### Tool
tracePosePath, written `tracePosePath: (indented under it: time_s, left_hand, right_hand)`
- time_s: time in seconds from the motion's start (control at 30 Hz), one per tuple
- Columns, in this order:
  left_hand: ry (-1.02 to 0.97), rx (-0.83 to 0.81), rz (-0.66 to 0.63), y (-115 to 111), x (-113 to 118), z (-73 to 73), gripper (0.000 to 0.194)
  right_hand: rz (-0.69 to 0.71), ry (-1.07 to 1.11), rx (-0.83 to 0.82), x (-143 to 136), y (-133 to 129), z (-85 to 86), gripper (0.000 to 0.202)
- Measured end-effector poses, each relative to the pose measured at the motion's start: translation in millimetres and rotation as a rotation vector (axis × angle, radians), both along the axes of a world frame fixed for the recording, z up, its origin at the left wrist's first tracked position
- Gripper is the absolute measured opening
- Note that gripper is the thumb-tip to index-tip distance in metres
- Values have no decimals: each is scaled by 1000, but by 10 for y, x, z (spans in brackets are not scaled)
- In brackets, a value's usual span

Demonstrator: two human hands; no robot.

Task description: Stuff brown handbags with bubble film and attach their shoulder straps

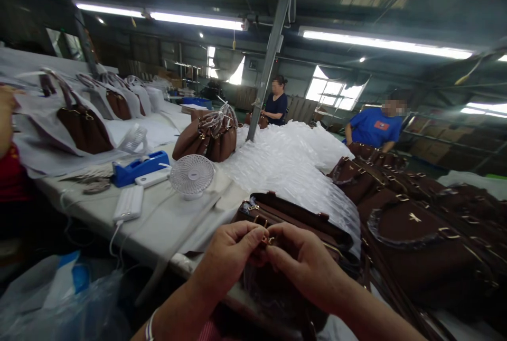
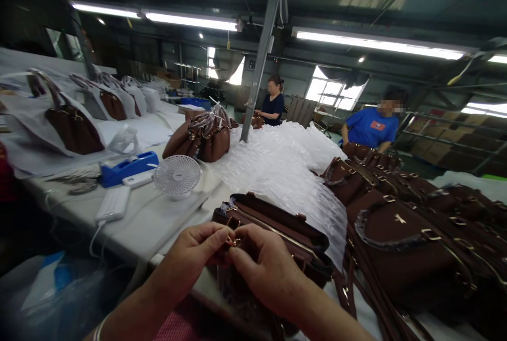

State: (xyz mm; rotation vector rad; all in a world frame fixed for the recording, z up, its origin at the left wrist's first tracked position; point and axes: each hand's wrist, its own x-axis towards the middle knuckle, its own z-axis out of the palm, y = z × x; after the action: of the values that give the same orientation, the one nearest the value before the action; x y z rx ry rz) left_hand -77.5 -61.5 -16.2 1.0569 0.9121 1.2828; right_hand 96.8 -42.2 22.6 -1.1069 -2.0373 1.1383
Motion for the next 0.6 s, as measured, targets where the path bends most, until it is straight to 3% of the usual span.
tracePosePath:
  time_s: [0.1,0.23,0.37,0.47,0.6]
  left_hand:
    - [-25,-17,-22,13,-56,-53,46]
    - [-100,-85,-18,39,-107,-104,51]
    - [-110,-93,-18,40,-104,-107,52]
    - [-103,-120,-31,34,-65,-89,57]
    - [-19,-216,-134,19,-24,-94,61]
  right_hand:
    - [-62,79,-152,-41,-24,-53,21]
    - [-152,1,41,-20,-9,-28,20]
    - [-118,-38,146,16,19,-2,17]
    - [-56,-50,323,27,23,-57,15]
    - [24,-183,705,49,-7,-151,18]
